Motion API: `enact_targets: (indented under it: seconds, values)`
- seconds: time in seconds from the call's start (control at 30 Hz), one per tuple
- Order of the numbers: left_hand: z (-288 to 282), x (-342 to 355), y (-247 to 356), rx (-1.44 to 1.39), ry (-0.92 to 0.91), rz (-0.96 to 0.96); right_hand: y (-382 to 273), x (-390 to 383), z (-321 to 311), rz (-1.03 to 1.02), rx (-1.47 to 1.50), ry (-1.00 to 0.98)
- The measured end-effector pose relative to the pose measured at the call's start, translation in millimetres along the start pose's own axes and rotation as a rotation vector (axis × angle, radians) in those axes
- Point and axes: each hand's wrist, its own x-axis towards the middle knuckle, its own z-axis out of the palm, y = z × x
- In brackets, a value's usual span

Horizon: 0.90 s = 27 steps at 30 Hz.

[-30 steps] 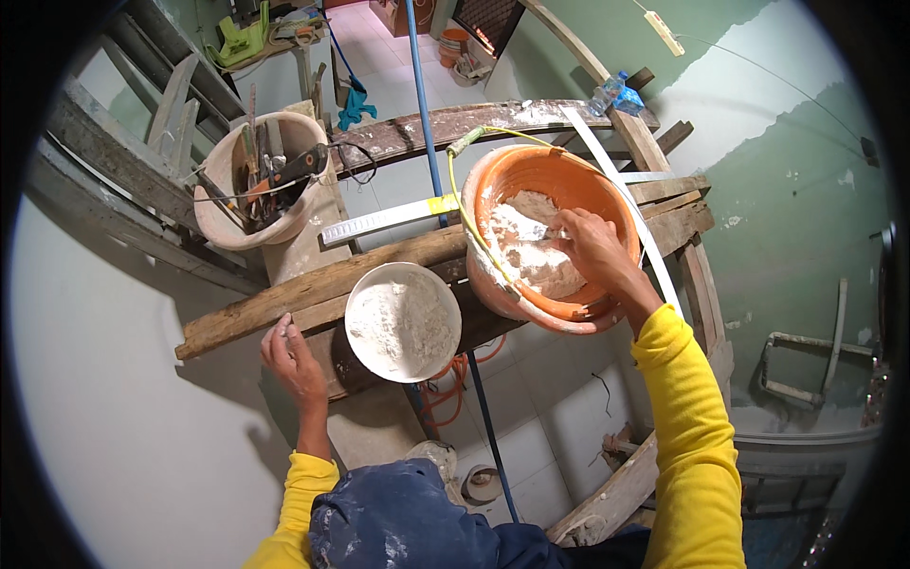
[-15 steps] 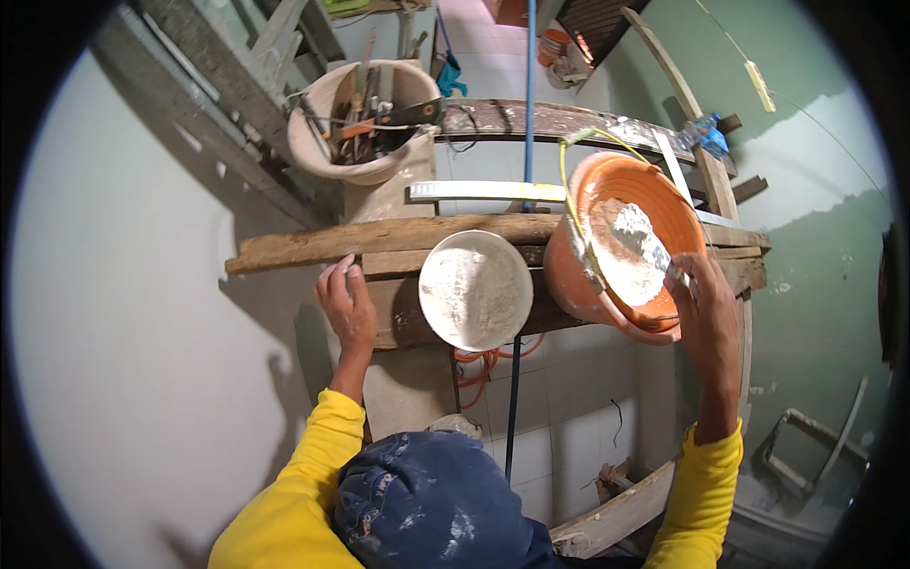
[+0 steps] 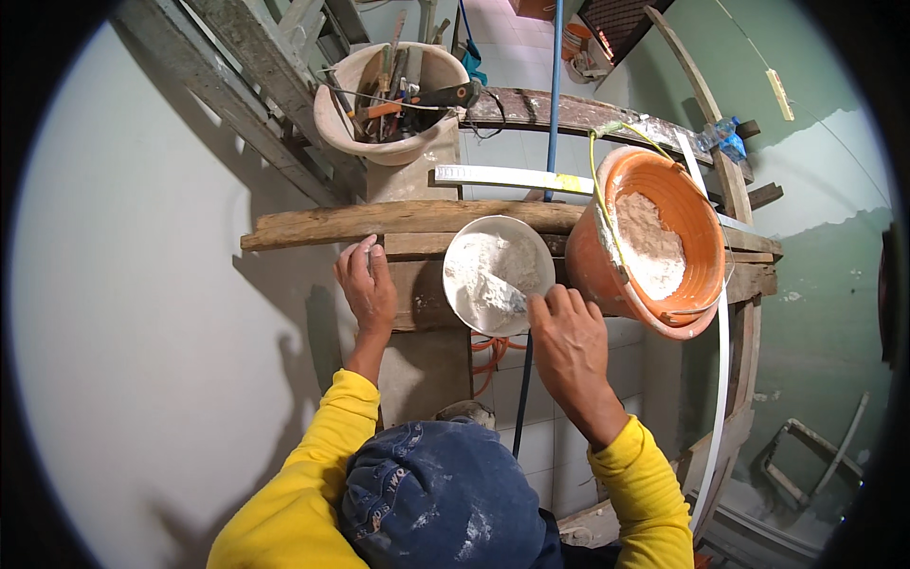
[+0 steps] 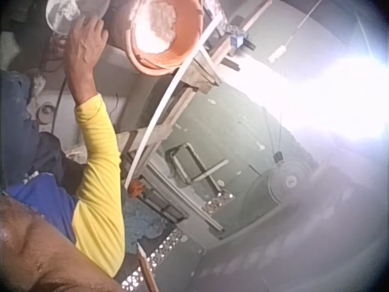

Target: The person scoops white powder from a bucket into a bowl, mixes it with water using a trowel, and applies the resulting paste onto a long white strip. The person then smooths the paste along the strip's surface.

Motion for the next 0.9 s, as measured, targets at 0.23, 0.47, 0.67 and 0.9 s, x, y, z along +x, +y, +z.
enact_targets:
  seconds: [0.23, 0.47, 0.67, 0.9]
  values:
    - [-1.9, -1.8, -3.7, -0.001, 0.002, -0.015, -7.1, 8.0, 0.8, -0.125, -0.057, 0.052]
    - [2.1, -1.3, -4.4, -0.002, 0.012, 0.008, -8.3, 21.4, -2.2, -0.05, 0.072, -0.036]
    - [0.2, 0.1, 1.3, 0.016, 0.0, 0.004, -2.1, 6.8, -10.5, -0.106, 0.026, -0.16]
    - [1.8, -1.8, -3.9, 0.012, -0.001, 0.001, 32.0, -23.5, -77.8, 0.065, 0.044, -0.009]
